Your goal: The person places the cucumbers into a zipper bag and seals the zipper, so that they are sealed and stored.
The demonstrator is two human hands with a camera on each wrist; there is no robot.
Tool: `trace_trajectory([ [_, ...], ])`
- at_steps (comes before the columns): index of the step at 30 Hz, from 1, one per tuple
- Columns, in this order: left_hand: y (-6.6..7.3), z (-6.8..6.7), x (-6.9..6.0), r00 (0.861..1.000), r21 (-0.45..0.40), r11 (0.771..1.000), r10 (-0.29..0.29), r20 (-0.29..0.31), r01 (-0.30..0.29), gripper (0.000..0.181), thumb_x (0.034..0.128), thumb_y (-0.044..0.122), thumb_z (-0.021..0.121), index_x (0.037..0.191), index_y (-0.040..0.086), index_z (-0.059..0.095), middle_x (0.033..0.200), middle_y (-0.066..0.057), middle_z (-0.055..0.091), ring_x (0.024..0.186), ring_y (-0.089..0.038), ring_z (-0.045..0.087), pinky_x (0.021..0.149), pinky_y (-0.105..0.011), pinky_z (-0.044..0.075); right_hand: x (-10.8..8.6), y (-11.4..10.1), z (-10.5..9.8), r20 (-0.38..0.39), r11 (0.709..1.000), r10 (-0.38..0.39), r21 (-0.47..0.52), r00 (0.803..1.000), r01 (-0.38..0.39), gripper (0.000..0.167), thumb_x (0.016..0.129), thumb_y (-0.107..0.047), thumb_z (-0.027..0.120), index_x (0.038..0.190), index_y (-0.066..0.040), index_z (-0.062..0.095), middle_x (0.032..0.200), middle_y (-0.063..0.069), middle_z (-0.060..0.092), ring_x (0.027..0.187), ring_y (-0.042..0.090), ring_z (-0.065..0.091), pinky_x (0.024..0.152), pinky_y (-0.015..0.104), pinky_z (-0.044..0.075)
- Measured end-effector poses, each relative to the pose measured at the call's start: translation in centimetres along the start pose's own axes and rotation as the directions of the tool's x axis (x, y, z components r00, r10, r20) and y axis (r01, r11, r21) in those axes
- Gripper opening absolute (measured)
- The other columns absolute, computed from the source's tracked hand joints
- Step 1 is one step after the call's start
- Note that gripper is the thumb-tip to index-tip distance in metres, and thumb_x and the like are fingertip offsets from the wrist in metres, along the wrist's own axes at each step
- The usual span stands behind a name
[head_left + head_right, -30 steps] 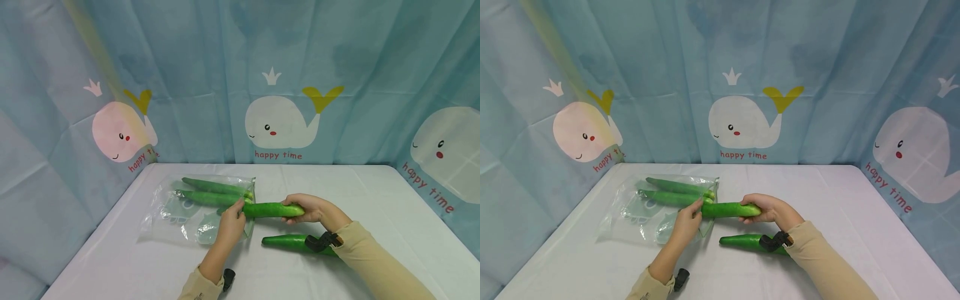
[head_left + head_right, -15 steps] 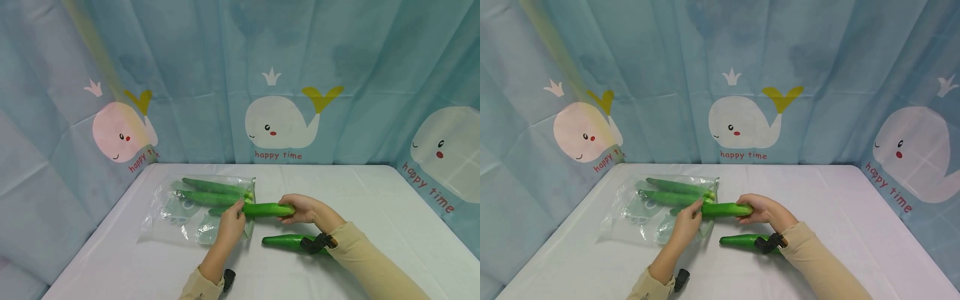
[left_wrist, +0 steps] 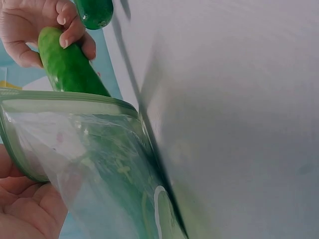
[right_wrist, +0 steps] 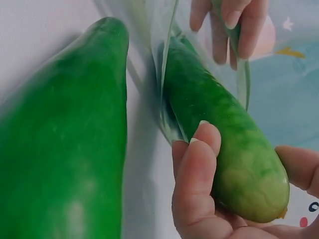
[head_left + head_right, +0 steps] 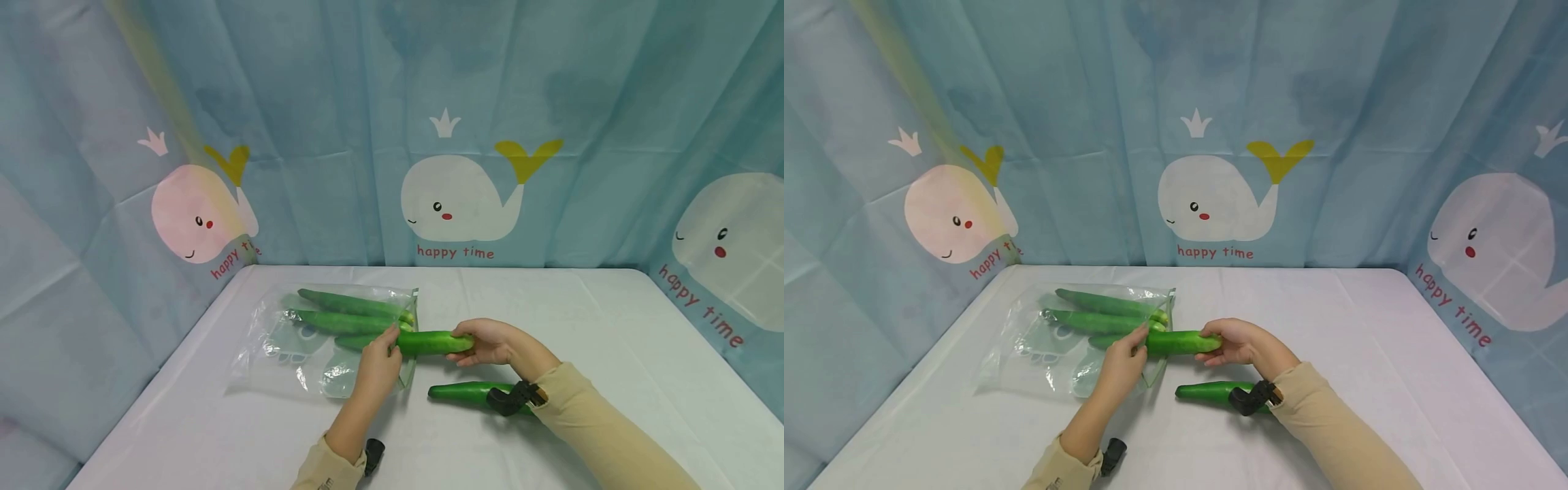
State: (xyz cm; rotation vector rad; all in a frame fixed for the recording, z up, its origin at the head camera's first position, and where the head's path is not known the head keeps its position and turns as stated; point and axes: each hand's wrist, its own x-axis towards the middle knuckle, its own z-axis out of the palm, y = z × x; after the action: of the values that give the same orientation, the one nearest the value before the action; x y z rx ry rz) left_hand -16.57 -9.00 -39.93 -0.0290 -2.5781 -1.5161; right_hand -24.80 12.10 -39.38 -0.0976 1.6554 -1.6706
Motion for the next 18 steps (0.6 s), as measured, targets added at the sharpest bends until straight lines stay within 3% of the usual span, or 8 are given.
trace_trajectory([
  [4, -0.1, 0.0, 0.0, 1.0, -0.007, 1.0, 0.004, 0.004, -0.004, 0.041, 0.0921, -0.007, 0.047, 0.132, -0.014, 0.05, 0.144, -0.023, 0.044, 0.051, -0.011, 0.036, 0.043, -0.019, 0.033, 0.2, 0.0, 0.2, 0.022, 0.999, 0.018, 0.035, 1.0, -0.019, 0.04, 0.098, -0.014, 0.044, 0.128, 0.011, 0.038, 0.114, 0.023, 0.049, 0.089, 0.021, 0.063, 0.08, 0.032, 0.053],
  [7, -0.1, 0.0, -0.1, 1.0, -0.008, 1.0, 0.004, 0.003, -0.004, 0.041, 0.0917, -0.008, 0.047, 0.132, -0.014, 0.05, 0.144, -0.023, 0.044, 0.051, -0.011, 0.038, 0.043, -0.019, 0.034, 0.4, 0.0, 0.4, 0.04, 0.996, 0.036, 0.08, 0.999, -0.039, 0.045, 0.1, -0.014, 0.042, 0.136, 0.013, 0.032, 0.116, 0.024, 0.047, 0.089, 0.022, 0.063, 0.079, 0.031, 0.054],
  [8, -0.1, 0.0, -0.1, 1.0, -0.002, 1.0, 0.009, 0.001, -0.009, 0.041, 0.0915, -0.008, 0.048, 0.132, -0.014, 0.05, 0.144, -0.023, 0.044, 0.057, -0.013, 0.045, 0.044, -0.019, 0.035, 0.5, 0.0, 0.5, 0.046, 0.994, 0.041, 0.097, 0.998, -0.045, 0.046, 0.101, -0.013, 0.041, 0.137, 0.013, 0.03, 0.116, 0.025, 0.046, 0.089, 0.022, 0.063, 0.079, 0.03, 0.054],
  [11, -0.1, 0.0, -0.1, 1.0, -0.006, 1.0, 0.006, 0.002, -0.006, 0.041, 0.0916, -0.007, 0.048, 0.132, -0.014, 0.05, 0.144, -0.023, 0.043, 0.053, -0.015, 0.043, 0.044, -0.019, 0.035, 0.7, 0.0, 0.7, 0.059, 0.987, 0.049, 0.148, 0.997, -0.058, 0.046, 0.103, -0.013, 0.039, 0.138, 0.014, 0.027, 0.116, 0.026, 0.045, 0.088, 0.023, 0.063, 0.076, 0.029, 0.055],
  [12, -0.1, 0.0, -0.1, 1.0, -0.003, 1.0, 0.005, -0.001, -0.005, 0.041, 0.0916, -0.007, 0.048, 0.132, -0.013, 0.05, 0.144, -0.023, 0.044, 0.057, -0.018, 0.049, 0.044, -0.019, 0.035, 0.8, 0.0, 0.8, 0.067, 0.985, 0.051, 0.162, 0.996, -0.061, 0.046, 0.103, -0.013, 0.037, 0.138, 0.014, 0.026, 0.115, 0.026, 0.045, 0.087, 0.023, 0.063, 0.076, 0.029, 0.055],
  [14, 0.0, 0.0, -0.1, 1.0, -0.002, 1.0, 0.008, -0.004, -0.008, 0.04, 0.0919, -0.007, 0.048, 0.132, -0.013, 0.051, 0.144, -0.023, 0.044, 0.056, -0.018, 0.049, 0.045, -0.019, 0.035, 0.9, -0.1, 1.0, 0.081, 0.98, 0.056, 0.188, 0.995, -0.07, 0.044, 0.104, -0.014, 0.035, 0.138, 0.014, 0.026, 0.114, 0.025, 0.046, 0.086, 0.023, 0.063, 0.074, 0.028, 0.055],
  [15, 0.0, 0.0, -0.1, 1.0, -0.005, 1.0, 0.006, -0.004, -0.006, 0.04, 0.0921, -0.006, 0.048, 0.132, -0.013, 0.05, 0.144, -0.023, 0.044, 0.051, -0.016, 0.042, 0.044, -0.019, 0.034, 0.9, -0.1, 1.1, 0.091, 0.977, 0.057, 0.199, 0.994, -0.075, 0.043, 0.105, -0.014, 0.034, 0.137, 0.013, 0.026, 0.113, 0.025, 0.046, 0.085, 0.023, 0.063, 0.073, 0.027, 0.055],
  [18, 0.0, 0.0, -0.1, 1.0, 0.0, 1.0, 0.009, -0.009, -0.009, 0.04, 0.0922, -0.006, 0.049, 0.132, -0.013, 0.05, 0.144, -0.022, 0.044, 0.053, -0.016, 0.042, 0.045, -0.019, 0.035, 1.1, -0.1, 1.3, 0.119, 0.971, 0.064, 0.223, 0.991, -0.089, 0.04, 0.106, -0.014, 0.03, 0.136, 0.012, 0.027, 0.112, 0.025, 0.046, 0.084, 0.022, 0.064, 0.072, 0.026, 0.055],
])
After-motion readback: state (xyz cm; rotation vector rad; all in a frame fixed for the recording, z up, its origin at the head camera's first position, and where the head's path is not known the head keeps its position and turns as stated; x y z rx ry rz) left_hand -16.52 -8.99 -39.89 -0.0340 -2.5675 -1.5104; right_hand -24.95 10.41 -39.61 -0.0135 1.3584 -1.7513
